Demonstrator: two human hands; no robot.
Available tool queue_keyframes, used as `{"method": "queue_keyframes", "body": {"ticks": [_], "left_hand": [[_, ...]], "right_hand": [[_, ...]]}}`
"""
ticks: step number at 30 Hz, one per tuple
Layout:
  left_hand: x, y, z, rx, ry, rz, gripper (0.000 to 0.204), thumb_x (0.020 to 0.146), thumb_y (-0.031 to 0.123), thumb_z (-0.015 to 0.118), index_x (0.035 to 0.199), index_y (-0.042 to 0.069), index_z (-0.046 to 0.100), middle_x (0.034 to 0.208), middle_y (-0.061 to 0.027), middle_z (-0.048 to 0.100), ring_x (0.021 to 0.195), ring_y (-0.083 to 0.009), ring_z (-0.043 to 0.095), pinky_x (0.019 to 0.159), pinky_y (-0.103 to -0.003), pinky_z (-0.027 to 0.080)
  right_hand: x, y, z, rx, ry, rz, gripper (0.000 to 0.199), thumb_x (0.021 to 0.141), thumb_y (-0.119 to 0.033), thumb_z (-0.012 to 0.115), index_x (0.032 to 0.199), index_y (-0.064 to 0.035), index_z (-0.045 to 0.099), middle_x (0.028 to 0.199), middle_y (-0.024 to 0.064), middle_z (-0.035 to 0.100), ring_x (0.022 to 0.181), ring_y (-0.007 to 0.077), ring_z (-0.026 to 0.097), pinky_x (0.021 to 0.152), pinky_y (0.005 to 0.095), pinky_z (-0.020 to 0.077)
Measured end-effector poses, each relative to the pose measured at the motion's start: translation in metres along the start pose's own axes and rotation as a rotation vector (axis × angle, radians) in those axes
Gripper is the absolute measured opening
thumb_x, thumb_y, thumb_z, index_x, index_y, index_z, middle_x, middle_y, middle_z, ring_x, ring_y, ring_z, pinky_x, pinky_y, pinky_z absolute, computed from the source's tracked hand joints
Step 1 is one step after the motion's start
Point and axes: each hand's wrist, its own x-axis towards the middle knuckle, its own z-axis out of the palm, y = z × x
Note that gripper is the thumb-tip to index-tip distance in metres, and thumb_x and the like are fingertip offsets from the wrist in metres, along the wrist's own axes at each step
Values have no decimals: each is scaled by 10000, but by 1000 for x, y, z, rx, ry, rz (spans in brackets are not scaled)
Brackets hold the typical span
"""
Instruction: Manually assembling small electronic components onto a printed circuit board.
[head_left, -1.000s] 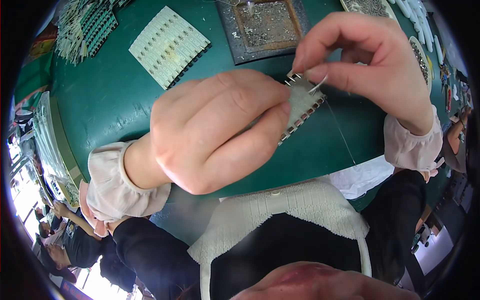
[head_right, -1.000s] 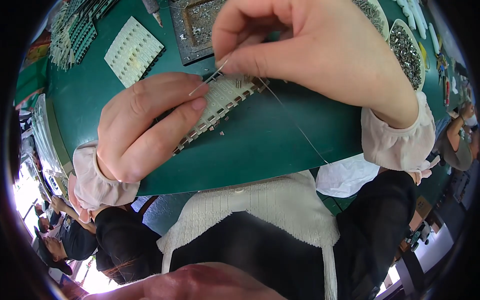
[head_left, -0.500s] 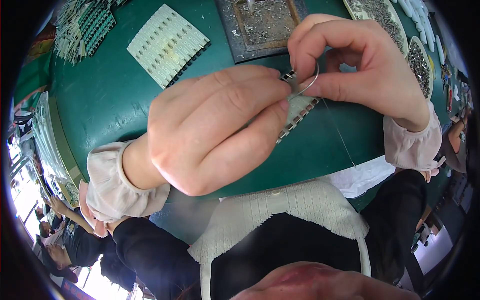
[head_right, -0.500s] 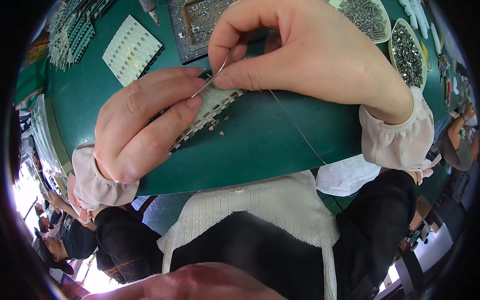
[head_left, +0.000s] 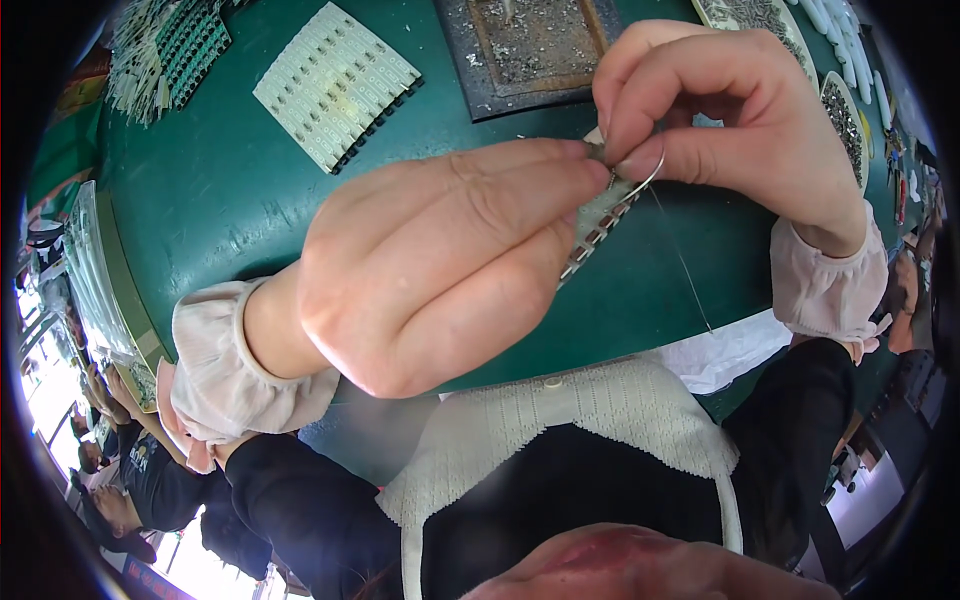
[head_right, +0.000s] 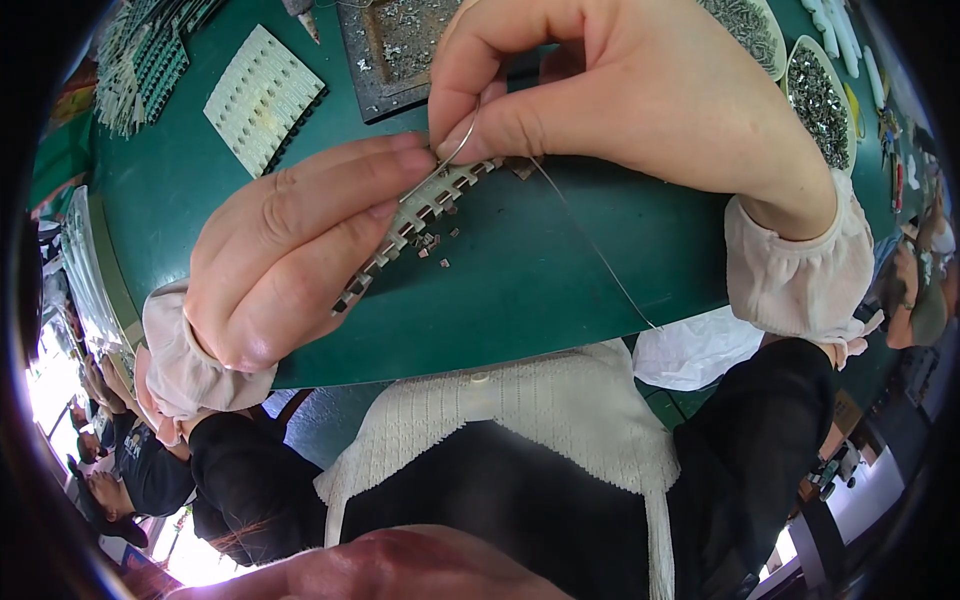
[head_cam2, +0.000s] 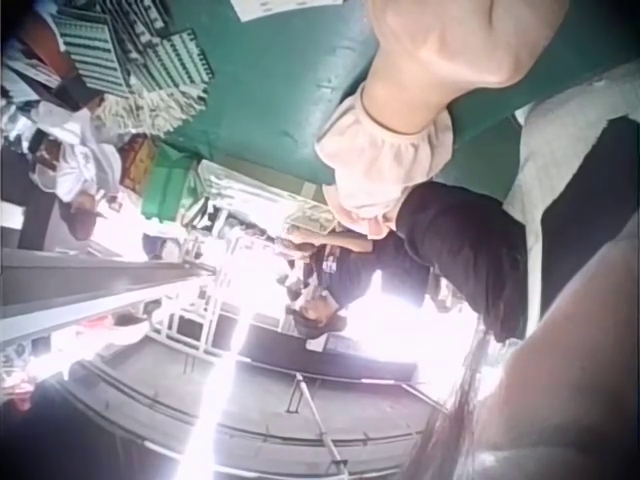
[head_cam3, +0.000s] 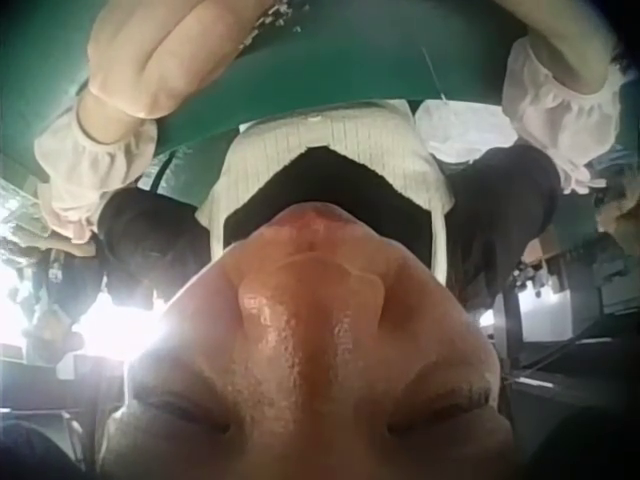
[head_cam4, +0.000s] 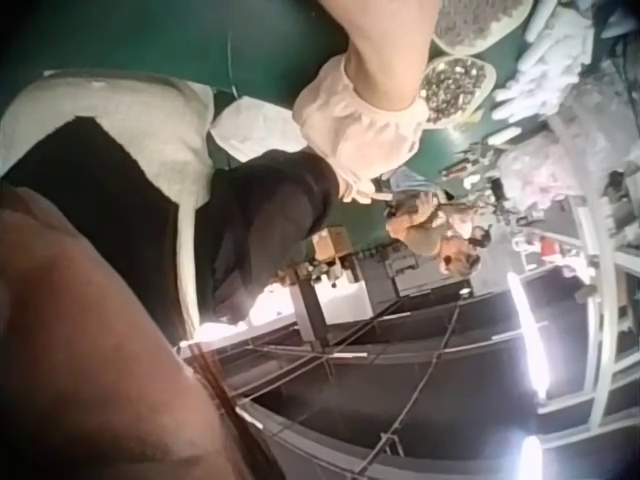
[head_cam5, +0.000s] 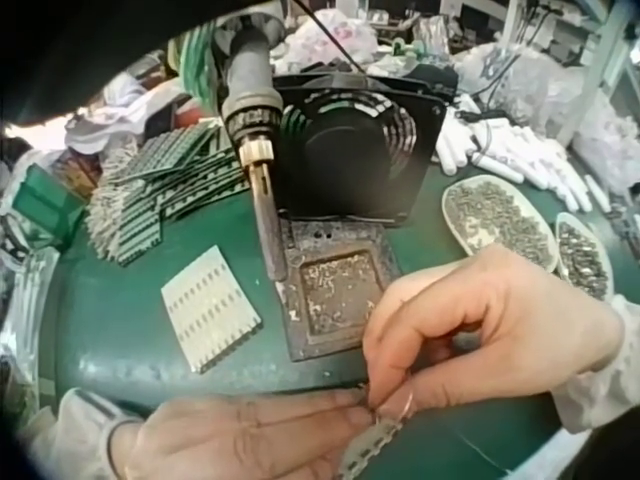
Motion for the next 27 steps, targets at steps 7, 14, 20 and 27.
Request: {"method": "queue_keyframes", "body": {"ticks": [7, 14, 20, 27], "left_hand": [[-1, 0, 0, -8, -1, -12, 285, 765, -78, 720, 1023, -139, 616, 1103, -333, 693, 990, -424, 739, 772, -436, 637], [11, 10, -21, -253, -168, -449, 203, 835, -101, 692, 1034, -85, 655, 1076, -218, 741, 985, -288, 743, 838, -375, 613], [-14, -7, -19, -984, 378, -1230, 117, 986, 41, 649, 1091, -3, 676, 1028, -91, 746, 897, -159, 724, 844, -317, 615], [-10, -23, -32, -1110, 411, -1197, 233, 1010, 93, 610, 1198, -29, 672, 1123, -119, 733, 998, -189, 730, 871, -323, 646]], "right_hand": [[0, -1, 2, 53, 28, 28, 124, 846, -1, 778, 952, 5, 714, 981, 60, 646, 914, 123, 618, 804, 235, 478], [4, -35, 5, 111, 313, 324, 119, 958, -70, 676, 1002, 5, 594, 760, 98, 681, 623, 149, 622, 567, 268, 466], [3, -10, 15, 65, 335, 178, 127, 1023, -54, 613, 1056, -9, 499, 616, 24, 602, 479, 55, 526, 455, 204, 366], [6, -8, 20, -176, 378, -5, 118, 1014, -11, 603, 1022, 11, 488, 658, 1, 574, 499, 19, 496, 463, 191, 330]]}}
